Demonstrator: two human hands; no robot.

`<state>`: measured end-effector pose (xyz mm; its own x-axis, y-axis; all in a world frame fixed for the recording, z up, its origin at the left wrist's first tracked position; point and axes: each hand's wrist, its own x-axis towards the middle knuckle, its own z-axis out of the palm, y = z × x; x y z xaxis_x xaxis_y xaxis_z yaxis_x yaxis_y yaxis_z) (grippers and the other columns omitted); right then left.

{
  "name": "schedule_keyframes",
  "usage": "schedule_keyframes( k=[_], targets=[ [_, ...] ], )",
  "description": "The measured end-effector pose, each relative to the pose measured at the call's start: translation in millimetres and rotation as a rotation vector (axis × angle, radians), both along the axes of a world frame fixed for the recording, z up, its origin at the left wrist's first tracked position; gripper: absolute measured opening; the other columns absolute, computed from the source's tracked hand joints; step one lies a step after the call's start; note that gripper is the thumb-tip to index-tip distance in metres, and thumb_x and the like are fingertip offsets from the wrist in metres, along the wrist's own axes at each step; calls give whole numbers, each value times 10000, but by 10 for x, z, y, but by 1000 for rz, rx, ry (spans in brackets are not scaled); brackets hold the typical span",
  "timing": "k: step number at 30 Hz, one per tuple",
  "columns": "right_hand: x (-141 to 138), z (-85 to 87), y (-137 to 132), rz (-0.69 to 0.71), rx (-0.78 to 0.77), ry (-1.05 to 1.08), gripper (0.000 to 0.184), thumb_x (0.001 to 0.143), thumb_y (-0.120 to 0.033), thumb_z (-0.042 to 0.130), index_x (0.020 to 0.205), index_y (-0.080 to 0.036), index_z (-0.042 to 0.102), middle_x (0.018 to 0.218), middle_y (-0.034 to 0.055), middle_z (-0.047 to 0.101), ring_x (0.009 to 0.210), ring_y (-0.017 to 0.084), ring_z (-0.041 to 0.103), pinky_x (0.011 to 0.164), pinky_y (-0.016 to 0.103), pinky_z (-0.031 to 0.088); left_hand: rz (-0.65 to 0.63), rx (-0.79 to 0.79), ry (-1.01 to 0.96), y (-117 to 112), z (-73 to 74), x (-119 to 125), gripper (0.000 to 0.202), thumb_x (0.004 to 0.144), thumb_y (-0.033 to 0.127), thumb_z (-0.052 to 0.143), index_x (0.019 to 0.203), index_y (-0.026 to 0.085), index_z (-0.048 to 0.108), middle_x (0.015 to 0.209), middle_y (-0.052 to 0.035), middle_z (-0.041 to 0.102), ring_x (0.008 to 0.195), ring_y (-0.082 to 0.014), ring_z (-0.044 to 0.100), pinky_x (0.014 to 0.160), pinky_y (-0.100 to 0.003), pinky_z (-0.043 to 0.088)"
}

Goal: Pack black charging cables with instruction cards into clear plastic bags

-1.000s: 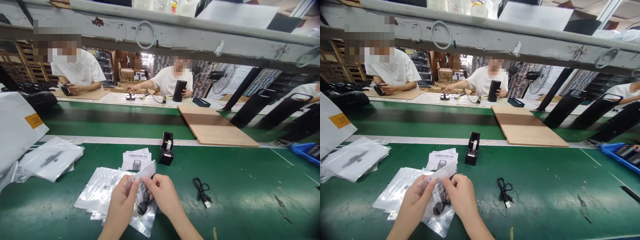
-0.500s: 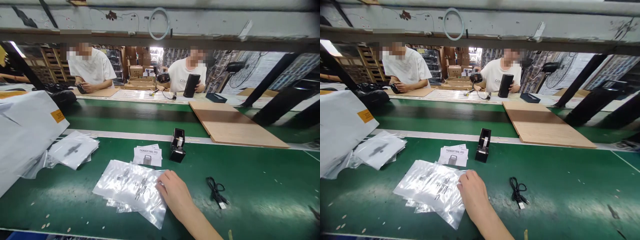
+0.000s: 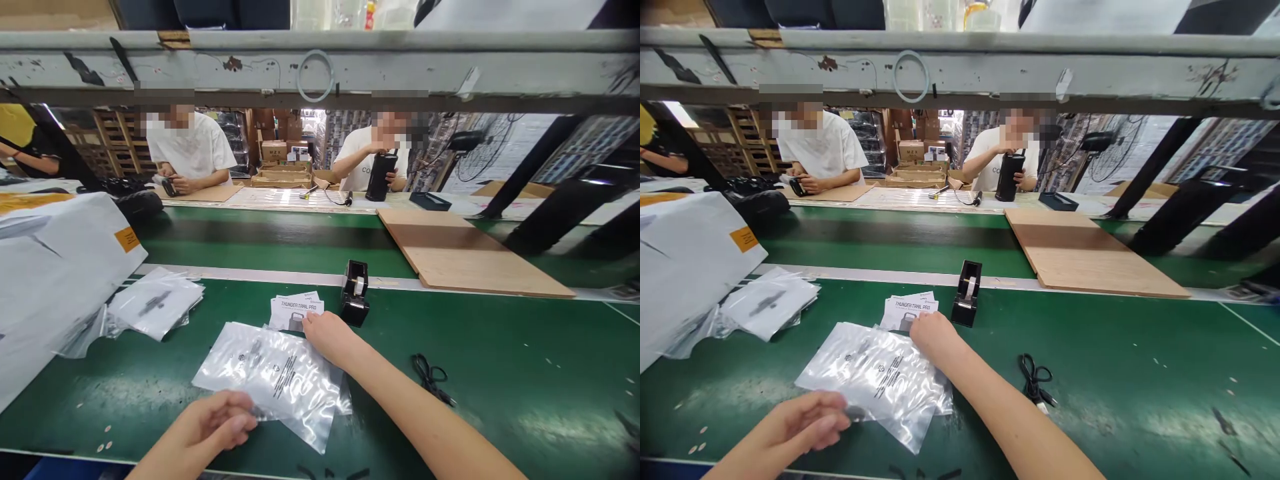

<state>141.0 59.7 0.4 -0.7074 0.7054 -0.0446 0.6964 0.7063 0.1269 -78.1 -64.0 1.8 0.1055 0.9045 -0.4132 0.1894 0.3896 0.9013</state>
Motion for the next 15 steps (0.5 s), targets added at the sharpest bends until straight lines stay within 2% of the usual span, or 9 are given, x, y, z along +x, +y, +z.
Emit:
schedule_keyframes(
  k=[2, 4, 7, 9, 11, 12, 14, 15],
  targets=[
    [-34, -11, -29, -16, 8, -2, 206, 712, 45, 479, 794, -71, 629, 819, 164, 656, 737, 241, 613, 565, 298, 446, -107, 38, -31, 193, -7, 219, 325, 721, 444, 602, 940, 207, 636, 894, -55, 693, 859, -204, 617, 769, -287, 480],
    [-55, -21, -32, -41, 18, 13, 213, 707, 51, 475, 815, -58, 623, 820, 175, 655, 753, 254, 613, 578, 310, 448, -139, 96, 12, 327, -34, 363, 328, 739, 428, 585, 976, 203, 618, 951, -61, 674, 888, -200, 597, 775, -286, 469],
    [-27, 6, -14, -109, 20, 67, 218, 710, 51, 469, 846, -56, 602, 761, 151, 660, 684, 240, 626, 556, 302, 453, -85, 93, 39, 408, -64, 437, 439, 701, 444, 622, 1053, 186, 579, 1030, -87, 647, 863, -204, 602, 772, -310, 475],
    [17, 48, -39, -147, 22, 122, 212, 734, 39, 452, 865, -58, 586, 718, 131, 660, 640, 228, 629, 555, 303, 461, 31, 16, -88, 419, -44, 435, 578, 687, 495, 617, 1160, 182, 504, 1113, -111, 616, 880, -212, 617, 802, -336, 483],
    [58, 84, -135, -105, 13, 177, 204, 787, -6, 433, 905, -94, 575, 779, 108, 670, 712, 206, 634, 653, 303, 477, 157, -89, -292, 434, 9, 427, 646, 726, 566, 526, 1221, 159, 446, 1162, -138, 592, 922, -231, 624, 828, -361, 489],
    [76, 91, -209, -39, 0, 211, 212, 816, -32, 420, 934, -123, 571, 853, 92, 673, 796, 187, 629, 745, 298, 467, 201, -126, -378, 448, 40, 425, 622, 754, 561, 491, 1211, 140, 458, 1163, -146, 593, 943, -236, 621, 842, -360, 488],
    [111, 82, -383, 100, -32, 369, 226, 863, -101, 399, 1005, -180, 557, 1036, 59, 643, 995, 156, 567, 929, 301, 381, 241, -139, -469, 485, 92, 431, 484, 787, 462, 513, 1133, 124, 532, 1144, -137, 610, 971, -232, 613, 851, -335, 491],
    [134, 68, -470, 105, -54, 500, 234, 873, -152, 410, 1066, -190, 536, 1130, 63, 601, 1088, 163, 510, 983, 323, 333, 243, -120, -475, 502, 110, 440, 407, 785, 395, 546, 1097, 133, 561, 1134, -121, 620, 973, -226, 611, 842, -321, 497]
  ],
)
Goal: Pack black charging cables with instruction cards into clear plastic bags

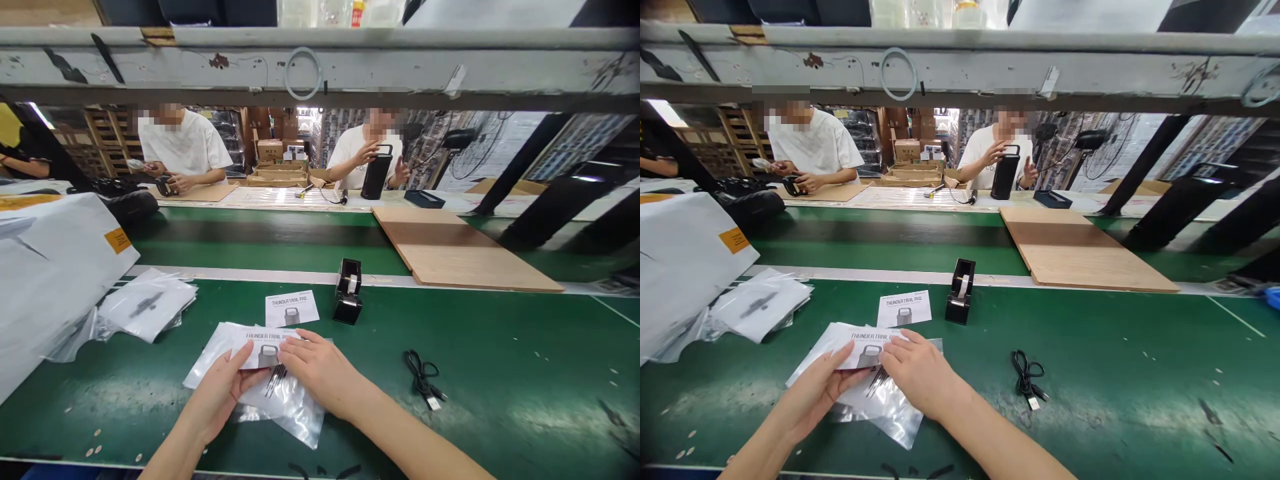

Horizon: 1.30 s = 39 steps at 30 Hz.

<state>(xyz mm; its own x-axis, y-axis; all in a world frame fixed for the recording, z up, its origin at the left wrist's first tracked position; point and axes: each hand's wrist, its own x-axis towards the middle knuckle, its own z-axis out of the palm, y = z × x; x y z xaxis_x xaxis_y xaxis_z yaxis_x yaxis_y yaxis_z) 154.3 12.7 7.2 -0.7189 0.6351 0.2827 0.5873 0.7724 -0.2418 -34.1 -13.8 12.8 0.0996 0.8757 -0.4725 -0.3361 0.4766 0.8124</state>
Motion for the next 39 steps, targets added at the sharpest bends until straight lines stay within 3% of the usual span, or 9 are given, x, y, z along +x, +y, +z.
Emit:
schedule_keyframes(
  k=[2, 4, 7, 9, 15, 23, 27, 32, 39],
  targets=[
    [65, -35, -141, -182, -158, 339, 381, 861, -262, 449, 1232, -177, 421, 1281, 107, 476, 1176, 209, 427, 984, 377, 338, -11, 49, 34, 20, 19, 39, 341, 767, 319, 589, 1078, 179, 579, 1122, -77, 634, 969, -213, 610, 807, -303, 513],
    [158, -63, -223, -454, -481, 644, 553, 823, -340, 493, 1316, -168, 311, 1284, 139, 455, 1081, 232, 506, 846, 362, 456, -67, 61, 65, 14, 20, 111, 360, 756, 348, 597, 1083, 197, 578, 1103, -65, 644, 962, -221, 610, 774, -311, 523],
    [340, -79, -277, -505, -1004, 845, 444, 798, -332, 517, 1197, -141, 478, 1015, 108, 628, 749, 175, 603, 585, 263, 483, -164, 69, 81, -15, -13, 245, 447, 751, 483, 548, 1061, 165, 599, 1038, -94, 668, 926, -246, 617, 750, -344, 521],
    [480, -91, -313, -496, -1114, 885, 319, 782, -336, 540, 1022, -132, 592, 854, 72, 663, 655, 148, 574, 528, 230, 437, -188, 137, 136, -13, -70, 298, 553, 763, 588, 436, 1074, 160, 597, 1025, -108, 666, 910, -246, 616, 780, -366, 501],
    [859, -217, -489, -770, -1034, 930, 364, 721, -414, 585, 974, -151, 597, 796, 44, 647, 534, 119, 491, 476, 231, 403, -198, 318, 597, 111, -252, 146, 421, 746, 459, 543, 1071, 194, 570, 1050, -85, 620, 969, -221, 567, 866, -336, 429],
    [956, -310, -529, -775, -1036, 926, 395, 730, -421, 578, 1021, -154, 591, 759, 38, 639, 531, 122, 468, 491, 239, 412, -220, 477, 1190, 50, -269, 375, 171, 632, 386, 661, 599, 227, 606, 713, -10, 568, 668, -209, 535, 575, -287, 378],
    [968, -324, -559, -761, -1049, 939, 398, 734, -420, 584, 1036, -160, 592, 847, 53, 650, 550, 117, 486, 513, 239, 427, -201, 518, 1287, 39, -299, 441, 193, 731, 310, 563, 567, 225, 617, 675, -1, 556, 618, -182, 537, 553, -274, 363],
    [819, -331, -624, -757, -1040, 1047, 408, 733, -424, 586, 1033, -148, 598, 792, 53, 657, 497, 101, 469, 473, 232, 417, -367, 541, 1304, 11, -246, 376, 272, 832, 334, 412, 685, 221, 611, 733, -7, 548, 652, -176, 553, 581, -277, 404],
    [598, -358, -624, -759, -1040, 1083, 422, 720, -437, 590, 1005, -127, 598, 731, 55, 651, 483, 112, 487, 462, 238, 424, -374, 530, 1300, -47, -280, 368, 286, 859, 347, 358, 729, 218, 578, 773, -6, 534, 694, -169, 547, 622, -288, 419]
  ],
)
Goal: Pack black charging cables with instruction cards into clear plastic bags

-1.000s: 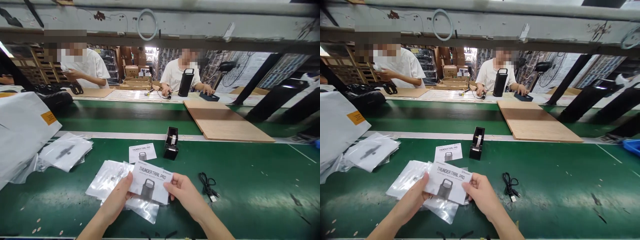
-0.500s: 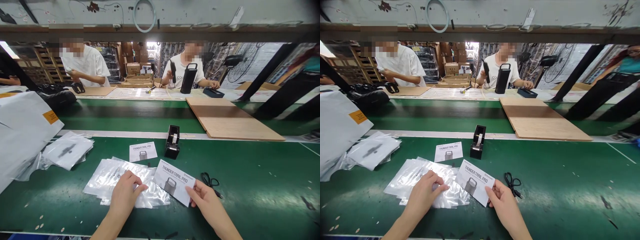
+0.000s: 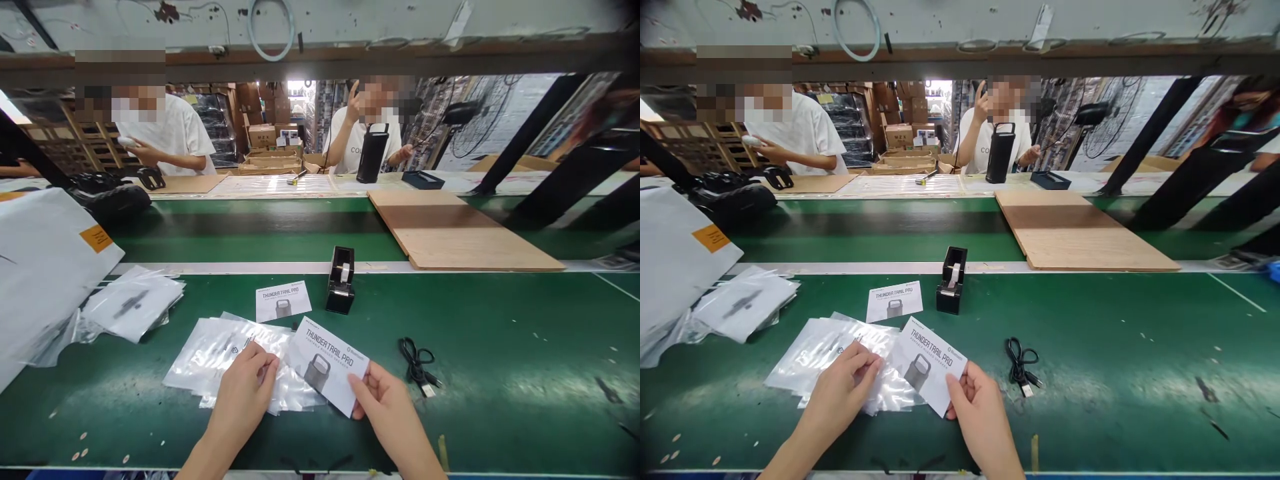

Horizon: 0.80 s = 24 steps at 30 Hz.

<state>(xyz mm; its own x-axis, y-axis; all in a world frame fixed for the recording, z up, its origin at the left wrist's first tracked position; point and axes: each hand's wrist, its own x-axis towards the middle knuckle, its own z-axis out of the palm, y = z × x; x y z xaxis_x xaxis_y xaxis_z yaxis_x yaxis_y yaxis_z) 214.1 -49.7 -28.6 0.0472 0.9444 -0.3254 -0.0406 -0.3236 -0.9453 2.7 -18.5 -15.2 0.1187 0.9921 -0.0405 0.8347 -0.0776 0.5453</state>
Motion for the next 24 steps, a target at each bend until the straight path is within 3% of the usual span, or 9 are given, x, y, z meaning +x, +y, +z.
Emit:
schedule_keyframes(
  k=[9, 16, 19, 24],
  targets=[
    [-22, -20, -7, -17, 10, -82, 398, 744, -431, 561, 990, -119, 584, 713, 49, 630, 496, 117, 495, 481, 242, 438, 0, 18, -25, -8, -8, -6, 274, 857, 346, 365, 713, 217, 559, 766, -6, 528, 695, -168, 537, 620, -292, 425],
    [-5, -17, -107, 183, -121, -109, 369, 766, -382, 517, 977, -80, 548, 484, -26, 536, 371, 73, 449, 366, 174, 377, 10, 75, -64, -37, -62, -37, 192, 851, 344, 388, 860, 234, 545, 869, -18, 562, 710, -173, 554, 623, -299, 462],
    [11, 14, -124, 285, -215, -70, 355, 764, -369, 501, 956, -72, 536, 455, -45, 509, 333, 58, 438, 312, 142, 322, -13, 104, -37, -50, -103, -48, 145, 828, 316, 439, 810, 228, 553, 848, -22, 562, 735, -187, 562, 627, -306, 473],
    [-34, 57, -92, 265, -215, -81, 304, 772, -338, 477, 947, -93, 520, 484, -58, 502, 336, 47, 445, 301, 124, 303, -54, 146, -38, -79, -132, -43, 144, 834, 303, 442, 799, 226, 558, 835, -27, 557, 769, -197, 564, 653, -325, 481]
  ],
)
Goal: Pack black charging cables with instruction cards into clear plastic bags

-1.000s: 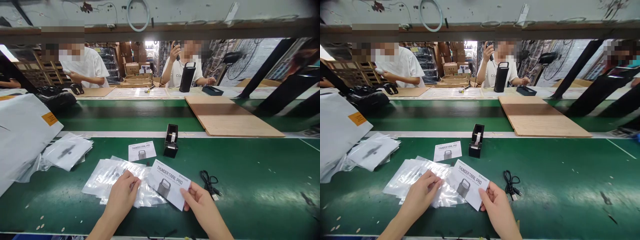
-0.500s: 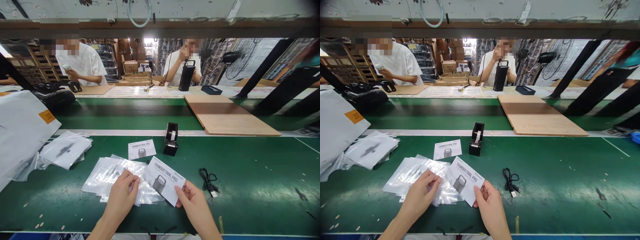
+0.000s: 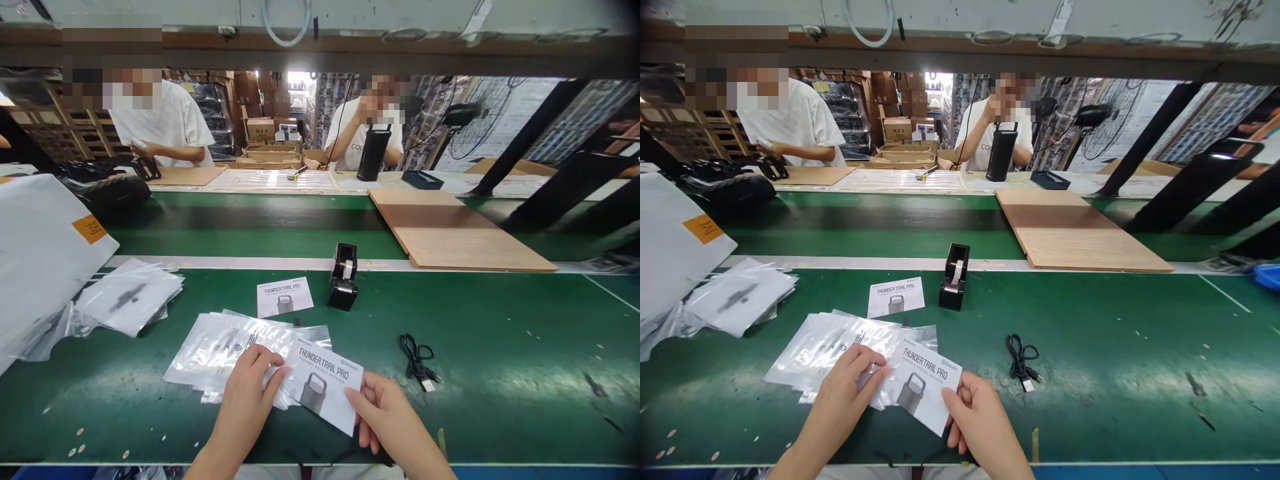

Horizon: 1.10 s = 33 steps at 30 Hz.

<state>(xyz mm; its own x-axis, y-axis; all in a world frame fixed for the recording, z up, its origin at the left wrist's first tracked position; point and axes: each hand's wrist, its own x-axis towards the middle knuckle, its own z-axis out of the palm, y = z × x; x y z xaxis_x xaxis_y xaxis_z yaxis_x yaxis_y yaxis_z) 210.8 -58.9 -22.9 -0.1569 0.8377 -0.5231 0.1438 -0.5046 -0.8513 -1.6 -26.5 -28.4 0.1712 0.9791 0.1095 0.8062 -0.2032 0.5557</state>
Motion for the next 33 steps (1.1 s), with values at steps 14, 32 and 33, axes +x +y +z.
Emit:
schedule_keyframes(
  k=[14, 32, 33],
  targets=[
    [64, 4, 139, 30, 119, 53, 245, 766, -362, 516, 720, -123, 540, 471, -11, 577, 384, 66, 471, 417, 169, 361, -139, 54, 33, -3, -14, 33, 165, 829, 250, 453, 762, 207, 598, 817, -47, 557, 776, -198, 552, 668, -324, 489],
    [391, 167, 175, -186, 604, -1082, 348, 775, -372, 566, 1037, -143, 567, 1034, 130, 558, 974, 279, 494, 819, 384, 391, -33, -65, -153, 6, 49, 103, 217, 809, 407, 447, 727, 239, 558, 731, -2, 533, 593, -151, 502, 542, -255, 439],
    [601, 135, 123, -227, 542, -1141, 428, 743, -435, 586, 1033, -122, 560, 1033, 149, 555, 968, 299, 494, 804, 397, 399, -39, -67, -152, 6, 44, 103, 216, 807, 407, 450, 726, 240, 560, 729, -3, 536, 593, -152, 506, 541, -253, 443]
  ],
)
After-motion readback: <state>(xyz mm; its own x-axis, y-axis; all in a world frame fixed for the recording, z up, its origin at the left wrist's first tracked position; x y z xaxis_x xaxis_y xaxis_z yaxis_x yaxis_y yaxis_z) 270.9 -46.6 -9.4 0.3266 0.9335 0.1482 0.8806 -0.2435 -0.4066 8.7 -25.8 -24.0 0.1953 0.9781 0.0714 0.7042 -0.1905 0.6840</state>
